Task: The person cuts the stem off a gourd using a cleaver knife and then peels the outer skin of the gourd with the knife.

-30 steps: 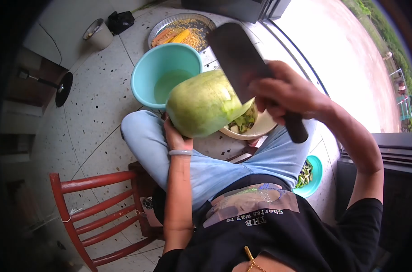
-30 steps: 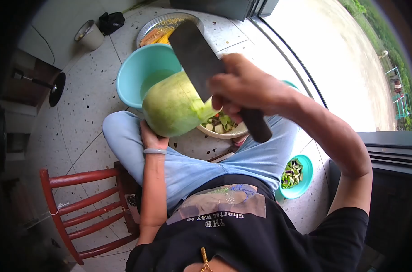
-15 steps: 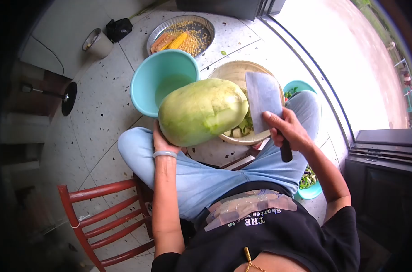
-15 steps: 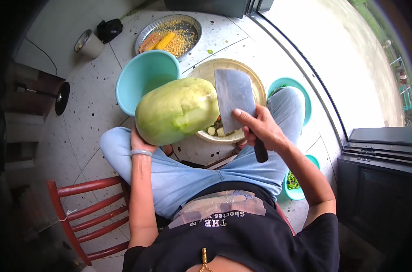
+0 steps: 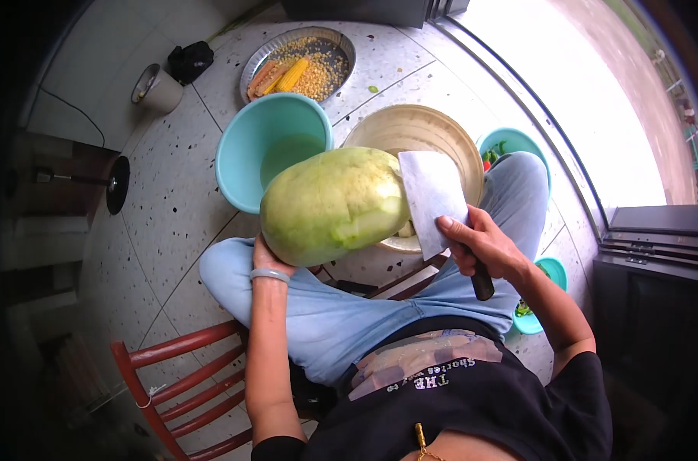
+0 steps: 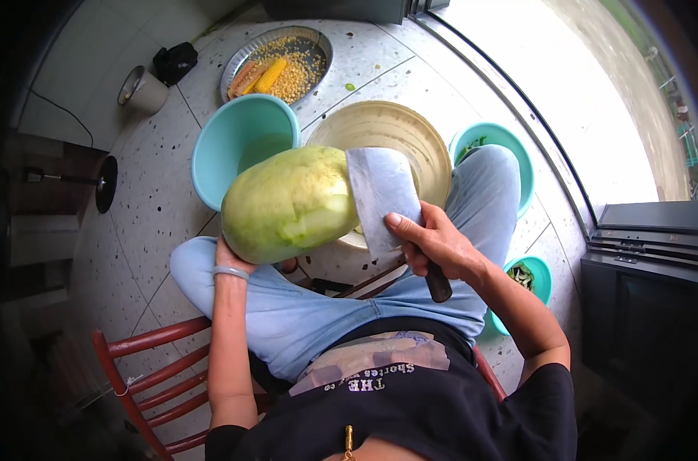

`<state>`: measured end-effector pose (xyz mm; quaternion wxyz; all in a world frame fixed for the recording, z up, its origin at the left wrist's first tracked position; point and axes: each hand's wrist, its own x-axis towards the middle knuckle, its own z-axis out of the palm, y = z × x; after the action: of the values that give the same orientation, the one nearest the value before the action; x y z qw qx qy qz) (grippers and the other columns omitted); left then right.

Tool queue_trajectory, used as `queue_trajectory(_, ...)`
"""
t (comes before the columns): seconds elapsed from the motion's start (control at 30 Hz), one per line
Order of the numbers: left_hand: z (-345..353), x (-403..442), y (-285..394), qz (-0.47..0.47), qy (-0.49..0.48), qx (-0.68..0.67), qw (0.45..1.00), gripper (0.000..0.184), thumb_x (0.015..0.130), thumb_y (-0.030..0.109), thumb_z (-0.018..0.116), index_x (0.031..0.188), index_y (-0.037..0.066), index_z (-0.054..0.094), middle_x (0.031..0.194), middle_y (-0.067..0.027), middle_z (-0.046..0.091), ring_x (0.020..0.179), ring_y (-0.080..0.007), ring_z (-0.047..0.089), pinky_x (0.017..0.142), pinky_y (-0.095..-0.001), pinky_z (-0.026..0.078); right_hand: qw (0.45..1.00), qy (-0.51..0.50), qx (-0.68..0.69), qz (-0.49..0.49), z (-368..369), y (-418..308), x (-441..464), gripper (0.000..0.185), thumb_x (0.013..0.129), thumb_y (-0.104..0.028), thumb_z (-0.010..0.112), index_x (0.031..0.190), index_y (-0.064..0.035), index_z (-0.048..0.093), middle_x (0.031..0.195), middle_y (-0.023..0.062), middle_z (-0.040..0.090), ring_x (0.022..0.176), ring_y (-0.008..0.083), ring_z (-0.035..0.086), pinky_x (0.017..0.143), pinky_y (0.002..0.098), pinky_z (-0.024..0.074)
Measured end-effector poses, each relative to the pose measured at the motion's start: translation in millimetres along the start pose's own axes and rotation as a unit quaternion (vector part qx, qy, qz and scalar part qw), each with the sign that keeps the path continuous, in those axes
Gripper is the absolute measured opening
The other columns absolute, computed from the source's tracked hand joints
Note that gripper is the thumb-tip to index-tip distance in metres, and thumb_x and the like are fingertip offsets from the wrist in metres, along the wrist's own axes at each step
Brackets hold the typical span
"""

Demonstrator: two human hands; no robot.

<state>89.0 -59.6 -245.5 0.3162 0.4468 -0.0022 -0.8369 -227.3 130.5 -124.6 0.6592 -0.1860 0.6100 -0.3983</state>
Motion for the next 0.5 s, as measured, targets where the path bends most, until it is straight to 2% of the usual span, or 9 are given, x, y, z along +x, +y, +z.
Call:
queue_trajectory(0.3, -6.6, 3.3, -0.7, 0.018, -0.002, -0.004, 1.0, 0.043, 0.098, 0.036, 0.044, 0.128, 0.008, 0.056, 0.13, -0.012, 0.06, 0.118, -0.0301, 0.059, 0.095, -0.0471, 0.051, 0.997, -0.026, -0.062, -0.036, 17.3, -12.1, 5.0, 0.05, 0.095, -0.041, 0.061, 0.114, 0.0029, 0.045, 0.056, -0.0004, 0.046, 0.041, 0.0081, 0.044, 0.037, 0.0257, 0.0365)
queue_trajectory(0.5, 2.3, 0.2, 1.2, 0.023, -0.004, 0.011, 1.0, 0.04, 0.1, 0.032, 0.044, 0.126, 0.005, 0.056, 0.125, -0.0121, 0.062, 0.114, -0.0295, 0.061, 0.092, -0.0459, 0.053, 0.997, -0.043, -0.061, -0.02, 19.1, -14.2, 15.6, 0.05, 0.095, -0.041, 0.061, 0.114, 0.003, 0.045, 0.056, -0.0005, 0.046, 0.042, 0.008, 0.044, 0.038, 0.0253, 0.0373)
